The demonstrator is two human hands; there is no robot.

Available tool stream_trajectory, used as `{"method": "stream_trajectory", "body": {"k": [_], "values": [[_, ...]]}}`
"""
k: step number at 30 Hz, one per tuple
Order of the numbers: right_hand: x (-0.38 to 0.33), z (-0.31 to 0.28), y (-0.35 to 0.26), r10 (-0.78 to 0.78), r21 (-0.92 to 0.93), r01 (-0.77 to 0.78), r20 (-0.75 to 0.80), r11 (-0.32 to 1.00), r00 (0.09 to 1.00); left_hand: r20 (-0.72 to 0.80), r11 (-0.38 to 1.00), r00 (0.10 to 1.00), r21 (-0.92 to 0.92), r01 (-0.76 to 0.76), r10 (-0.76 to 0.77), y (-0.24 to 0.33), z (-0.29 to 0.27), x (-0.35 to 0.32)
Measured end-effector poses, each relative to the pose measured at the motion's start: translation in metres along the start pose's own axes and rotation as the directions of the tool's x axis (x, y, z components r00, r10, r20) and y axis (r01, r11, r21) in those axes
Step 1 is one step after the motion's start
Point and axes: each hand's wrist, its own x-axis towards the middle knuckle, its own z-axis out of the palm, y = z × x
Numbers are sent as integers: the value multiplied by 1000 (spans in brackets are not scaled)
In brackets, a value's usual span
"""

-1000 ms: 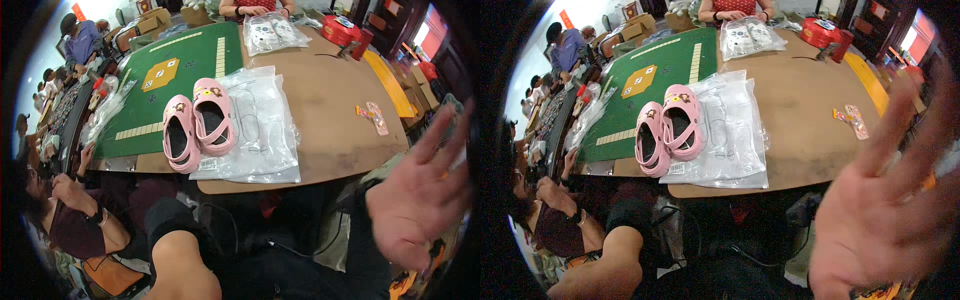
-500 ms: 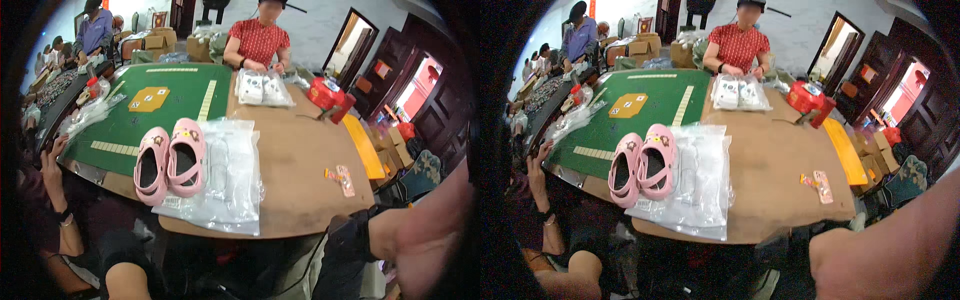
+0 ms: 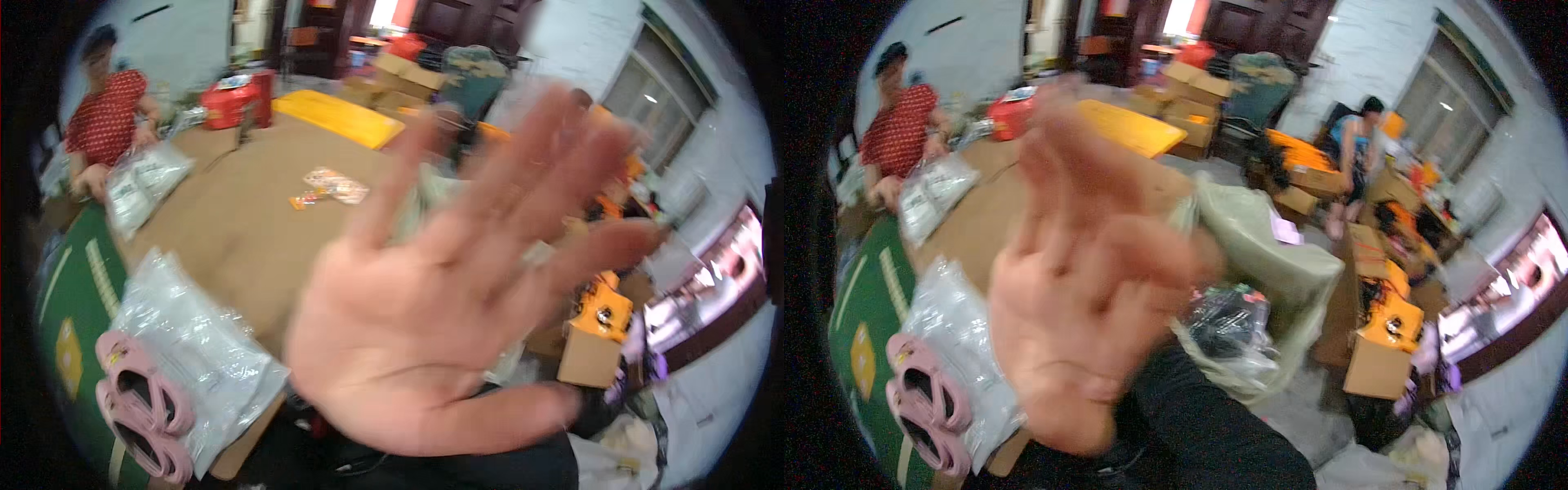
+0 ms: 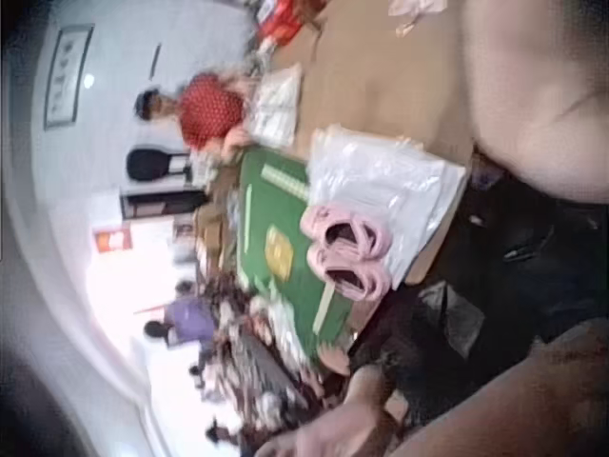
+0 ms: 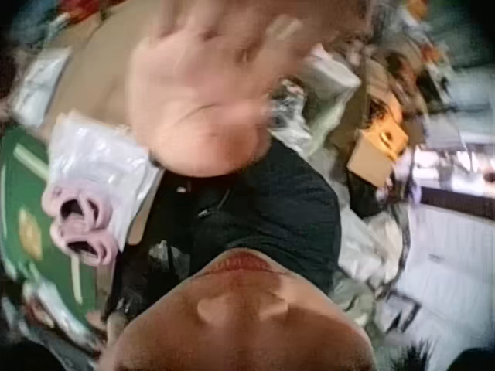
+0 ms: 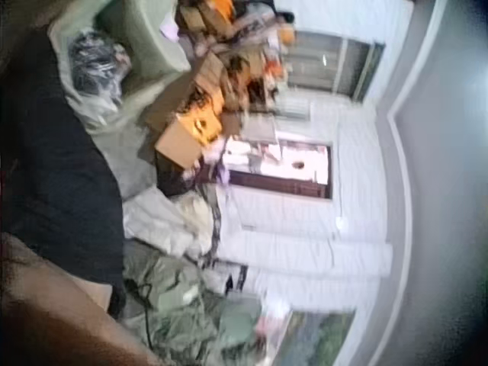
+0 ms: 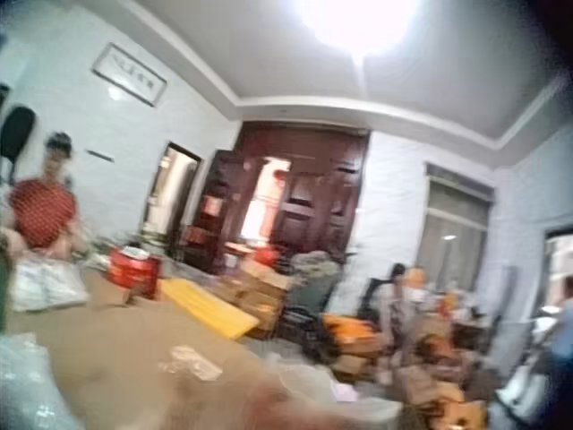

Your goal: The recorder is packing several pairs of foam clogs into individual plastic bags and then placing them into a larger transport bag.

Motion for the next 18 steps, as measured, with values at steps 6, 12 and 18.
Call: {"method": "stream_trajectory", "body": {"k": [6,12,18], "values": [[-28,-23,-54,543,-226,-493,342,840,767,-22,938,998,-341,53,-64,-87,-60,58],[-80,-10,-60,726,-407,-607,474,683,499,12,990,1000,-138,-16,18,-115,-45,50],[-83,-3,-70,719,-530,-487,478,694,504,46,996,997,58,-69,66,-146,-53,54]]}}
